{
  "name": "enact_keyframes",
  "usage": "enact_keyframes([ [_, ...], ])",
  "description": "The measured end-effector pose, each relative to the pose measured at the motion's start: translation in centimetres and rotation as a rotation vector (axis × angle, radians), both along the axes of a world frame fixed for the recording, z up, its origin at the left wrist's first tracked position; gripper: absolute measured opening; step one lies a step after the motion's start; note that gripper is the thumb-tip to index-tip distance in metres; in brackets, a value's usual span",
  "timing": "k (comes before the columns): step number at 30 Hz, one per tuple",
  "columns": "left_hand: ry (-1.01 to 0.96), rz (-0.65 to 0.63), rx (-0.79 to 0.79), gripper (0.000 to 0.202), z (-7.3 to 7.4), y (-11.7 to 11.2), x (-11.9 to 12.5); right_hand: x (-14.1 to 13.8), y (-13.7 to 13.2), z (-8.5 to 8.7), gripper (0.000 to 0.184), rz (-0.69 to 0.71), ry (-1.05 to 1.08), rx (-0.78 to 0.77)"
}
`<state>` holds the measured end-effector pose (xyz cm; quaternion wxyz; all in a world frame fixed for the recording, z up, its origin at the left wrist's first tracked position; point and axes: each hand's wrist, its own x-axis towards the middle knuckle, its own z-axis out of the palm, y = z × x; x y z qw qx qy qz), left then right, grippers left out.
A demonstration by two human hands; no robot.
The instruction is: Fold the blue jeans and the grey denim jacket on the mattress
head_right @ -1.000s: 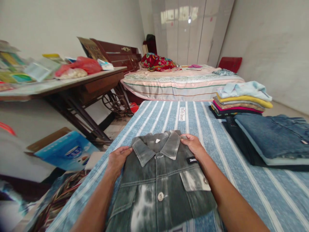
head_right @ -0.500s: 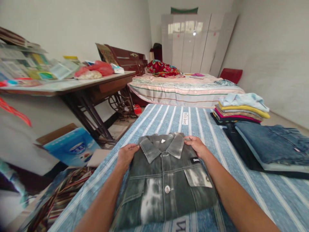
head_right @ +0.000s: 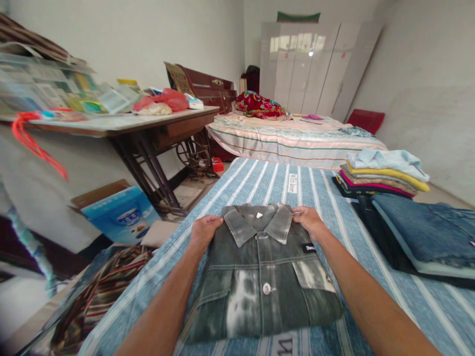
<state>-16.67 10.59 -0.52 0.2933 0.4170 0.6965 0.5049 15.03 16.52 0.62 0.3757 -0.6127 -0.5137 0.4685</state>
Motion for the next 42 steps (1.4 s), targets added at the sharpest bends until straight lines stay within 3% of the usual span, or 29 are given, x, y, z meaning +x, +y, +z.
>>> enact_keyframes([
  [6, 0.003, 0.001, 0.001, 0.019, -0.2, 0.2, -0.1, 0.7, 0.3, 2.0, 0.026, -0.024, -0.353, 0.259],
  [9, 0.008, 0.001, -0.002, 0.019, -0.4, 0.3, -0.1, -0.2, -1.0, 3.6, 0.027, 0.053, -0.451, 0.412],
  [12, 0.014, -0.002, -0.004, 0.019, -0.6, 0.4, -0.1, -2.3, -3.1, 4.7, 0.021, 0.303, -0.531, 0.592],
  [16, 0.018, -0.009, -0.004, 0.020, -0.6, 0.4, -0.1, -5.2, -5.1, 4.6, 0.018, 0.671, -0.834, 0.826],
  [22, 0.018, -0.010, -0.001, 0.020, -0.7, 0.3, -0.1, -6.4, -4.8, 3.7, 0.004, 0.781, -0.908, 0.763],
  [30, 0.012, -0.007, -0.001, 0.016, -1.3, 0.7, -0.3, -5.9, -3.8, 3.5, 0.012, 0.803, -0.778, 0.756],
  [42, 0.072, -0.020, 0.007, 0.015, -0.9, 0.4, -0.1, -6.3, -4.0, 2.4, 0.015, 0.786, -0.728, 0.769],
])
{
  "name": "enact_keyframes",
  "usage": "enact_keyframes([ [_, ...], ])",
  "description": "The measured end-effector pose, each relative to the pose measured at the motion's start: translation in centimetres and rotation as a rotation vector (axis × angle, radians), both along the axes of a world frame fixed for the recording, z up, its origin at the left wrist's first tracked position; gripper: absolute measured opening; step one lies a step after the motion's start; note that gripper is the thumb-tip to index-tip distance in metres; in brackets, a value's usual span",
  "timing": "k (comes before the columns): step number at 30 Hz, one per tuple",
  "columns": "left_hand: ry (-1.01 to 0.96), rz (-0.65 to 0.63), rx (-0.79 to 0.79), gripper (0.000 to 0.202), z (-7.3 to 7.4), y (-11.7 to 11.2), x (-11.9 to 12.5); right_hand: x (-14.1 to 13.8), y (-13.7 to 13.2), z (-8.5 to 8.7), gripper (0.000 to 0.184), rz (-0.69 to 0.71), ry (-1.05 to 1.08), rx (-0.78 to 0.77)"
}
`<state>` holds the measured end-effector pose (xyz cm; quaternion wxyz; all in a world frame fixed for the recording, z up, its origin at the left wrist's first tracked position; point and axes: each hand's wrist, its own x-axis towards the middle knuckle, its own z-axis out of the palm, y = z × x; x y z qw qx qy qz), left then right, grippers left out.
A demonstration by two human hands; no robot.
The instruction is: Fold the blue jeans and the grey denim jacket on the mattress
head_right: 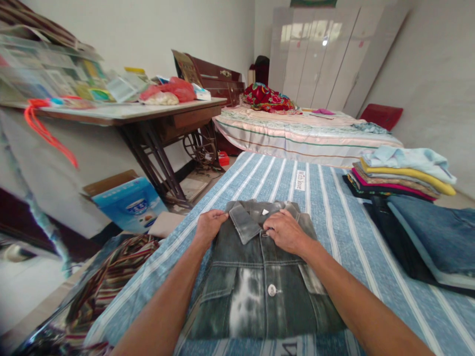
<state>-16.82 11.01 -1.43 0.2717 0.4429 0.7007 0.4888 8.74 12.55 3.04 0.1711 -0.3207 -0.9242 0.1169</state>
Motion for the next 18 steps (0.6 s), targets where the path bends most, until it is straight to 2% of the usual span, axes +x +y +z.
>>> enact_keyframes([
  [7, 0.114, -0.010, -0.009, 0.013, 0.5, -0.2, 0.1, -0.1, -0.4, -0.6, 0.015, -0.035, 0.032, 0.007],
  [10, 0.217, -0.003, -0.003, 0.011, 1.5, -0.7, 0.5, -0.1, -0.4, -0.8, 0.015, -0.044, 0.047, 0.008],
  [13, 0.342, -0.003, 0.066, 0.020, 3.1, -1.5, 1.3, -0.1, -0.4, -0.9, 0.015, -0.053, 0.061, 0.010],
  [15, 0.482, -0.099, 0.202, 0.024, 4.2, -2.1, 2.1, -0.1, -0.4, -0.8, 0.015, -0.052, 0.067, 0.014],
  [18, 0.702, -0.422, 0.403, 0.023, 5.3, -2.8, 3.4, -0.1, -0.4, -0.7, 0.015, -0.043, 0.077, 0.022],
])
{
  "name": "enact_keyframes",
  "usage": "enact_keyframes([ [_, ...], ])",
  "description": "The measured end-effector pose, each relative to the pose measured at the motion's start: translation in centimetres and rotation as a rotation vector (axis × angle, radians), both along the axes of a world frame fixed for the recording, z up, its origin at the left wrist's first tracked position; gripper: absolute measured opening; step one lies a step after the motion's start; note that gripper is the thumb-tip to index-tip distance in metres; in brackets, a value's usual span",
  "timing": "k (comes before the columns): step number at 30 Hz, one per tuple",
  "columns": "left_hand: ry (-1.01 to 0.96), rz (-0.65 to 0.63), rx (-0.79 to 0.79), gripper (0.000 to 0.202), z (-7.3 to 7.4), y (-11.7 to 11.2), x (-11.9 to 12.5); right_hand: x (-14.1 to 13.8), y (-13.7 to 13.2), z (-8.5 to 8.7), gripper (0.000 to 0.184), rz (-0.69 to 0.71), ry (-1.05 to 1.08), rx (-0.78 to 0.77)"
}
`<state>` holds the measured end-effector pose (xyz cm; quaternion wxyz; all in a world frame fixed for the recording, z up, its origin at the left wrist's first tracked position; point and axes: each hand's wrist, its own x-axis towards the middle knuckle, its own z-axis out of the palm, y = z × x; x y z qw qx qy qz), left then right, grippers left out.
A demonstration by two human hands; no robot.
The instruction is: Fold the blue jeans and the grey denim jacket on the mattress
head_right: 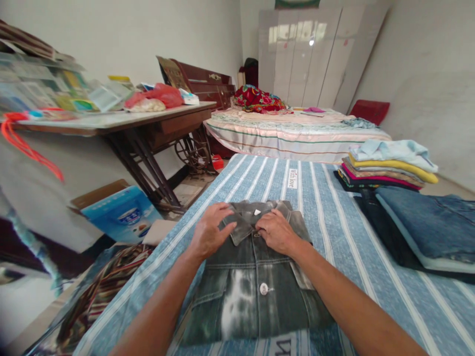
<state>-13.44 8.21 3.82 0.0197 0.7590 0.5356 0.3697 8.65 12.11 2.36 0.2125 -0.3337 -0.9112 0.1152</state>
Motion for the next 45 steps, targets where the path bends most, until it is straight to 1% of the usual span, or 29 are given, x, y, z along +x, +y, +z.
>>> enact_keyframes([
  [2, 0.130, -0.187, -0.029, 0.021, 0.3, -0.3, 0.8, 0.0, 0.0, 0.1, 0.015, 0.004, 0.008, 0.005],
  [3, 0.185, -0.245, -0.063, 0.021, 0.3, -0.4, 1.1, 0.0, 0.0, 0.1, 0.016, 0.005, 0.012, 0.007],
  [4, 0.231, -0.276, -0.100, 0.022, 0.3, -0.4, 1.4, 0.0, 0.0, 0.0, 0.016, 0.005, 0.017, 0.009],
  [8, 0.367, -0.258, -0.211, 0.026, 0.5, -0.3, 2.4, 0.0, 0.0, -0.3, 0.017, 0.010, 0.042, 0.015],
  [14, 0.579, -0.198, -0.273, 0.017, 1.9, -0.1, 3.9, 0.1, 0.1, -0.5, 0.015, 0.007, 0.091, 0.020],
  [17, 0.627, -0.172, -0.293, 0.017, 2.2, 0.2, 4.4, 0.1, 0.0, -0.6, 0.015, 0.010, 0.115, 0.024],
  [20, 0.616, -0.198, -0.294, 0.022, 2.3, 0.8, 4.4, 0.2, 0.0, -0.7, 0.015, 0.012, 0.138, 0.033],
  [24, 0.594, -0.237, -0.313, 0.013, 1.8, 1.5, 4.1, 0.3, 0.1, -0.9, 0.014, 0.020, 0.164, 0.041],
  [31, 0.368, -0.238, -0.205, 0.014, -0.6, 1.8, 3.5, 0.3, 0.0, -1.1, 0.012, 0.026, 0.173, 0.048],
  [34, 0.308, -0.235, -0.180, 0.014, -1.2, 1.8, 3.3, 0.2, -0.1, -1.3, 0.012, 0.025, 0.160, 0.048],
  [45, 0.193, -0.260, -0.206, 0.016, -1.7, 1.9, 3.1, 0.2, -0.4, -1.4, 0.014, 0.014, 0.165, 0.062],
])
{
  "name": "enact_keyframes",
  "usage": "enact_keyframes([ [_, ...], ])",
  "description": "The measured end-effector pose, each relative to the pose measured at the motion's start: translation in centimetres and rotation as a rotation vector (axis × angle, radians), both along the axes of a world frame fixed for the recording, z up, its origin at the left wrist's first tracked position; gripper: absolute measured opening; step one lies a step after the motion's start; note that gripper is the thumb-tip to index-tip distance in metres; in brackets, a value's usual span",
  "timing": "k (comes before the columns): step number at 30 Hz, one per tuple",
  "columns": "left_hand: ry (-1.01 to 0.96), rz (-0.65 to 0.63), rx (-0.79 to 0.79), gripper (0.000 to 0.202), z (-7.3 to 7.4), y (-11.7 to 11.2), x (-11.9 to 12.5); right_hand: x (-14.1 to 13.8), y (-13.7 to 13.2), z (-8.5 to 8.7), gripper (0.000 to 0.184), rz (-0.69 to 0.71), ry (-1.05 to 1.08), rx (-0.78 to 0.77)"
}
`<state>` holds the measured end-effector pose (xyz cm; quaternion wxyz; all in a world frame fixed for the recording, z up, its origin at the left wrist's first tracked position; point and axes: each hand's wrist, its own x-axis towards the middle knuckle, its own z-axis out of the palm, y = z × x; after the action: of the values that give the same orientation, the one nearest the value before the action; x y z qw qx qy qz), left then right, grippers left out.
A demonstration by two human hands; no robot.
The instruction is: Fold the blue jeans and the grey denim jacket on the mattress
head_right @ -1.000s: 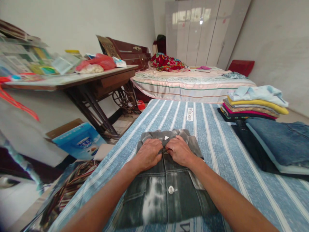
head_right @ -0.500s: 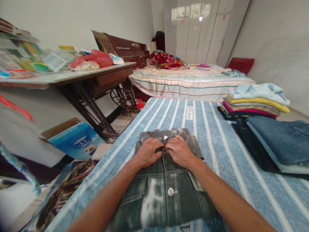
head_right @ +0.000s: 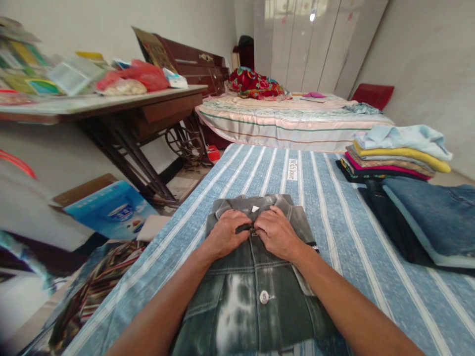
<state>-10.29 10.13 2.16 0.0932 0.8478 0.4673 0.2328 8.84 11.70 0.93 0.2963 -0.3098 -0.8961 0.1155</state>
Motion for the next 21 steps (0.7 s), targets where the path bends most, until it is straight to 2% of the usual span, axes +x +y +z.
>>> enact_keyframes([
  [14, -0.044, -0.025, -0.040, 0.025, 0.04, 0.03, -0.07, 0.23, 0.05, 0.13, 0.015, 0.019, 0.062, -0.015],
  [21, -0.052, -0.027, -0.072, 0.013, 0.08, -0.20, 0.19, 0.30, -0.01, 0.47, 0.016, 0.026, 0.093, -0.063],
])
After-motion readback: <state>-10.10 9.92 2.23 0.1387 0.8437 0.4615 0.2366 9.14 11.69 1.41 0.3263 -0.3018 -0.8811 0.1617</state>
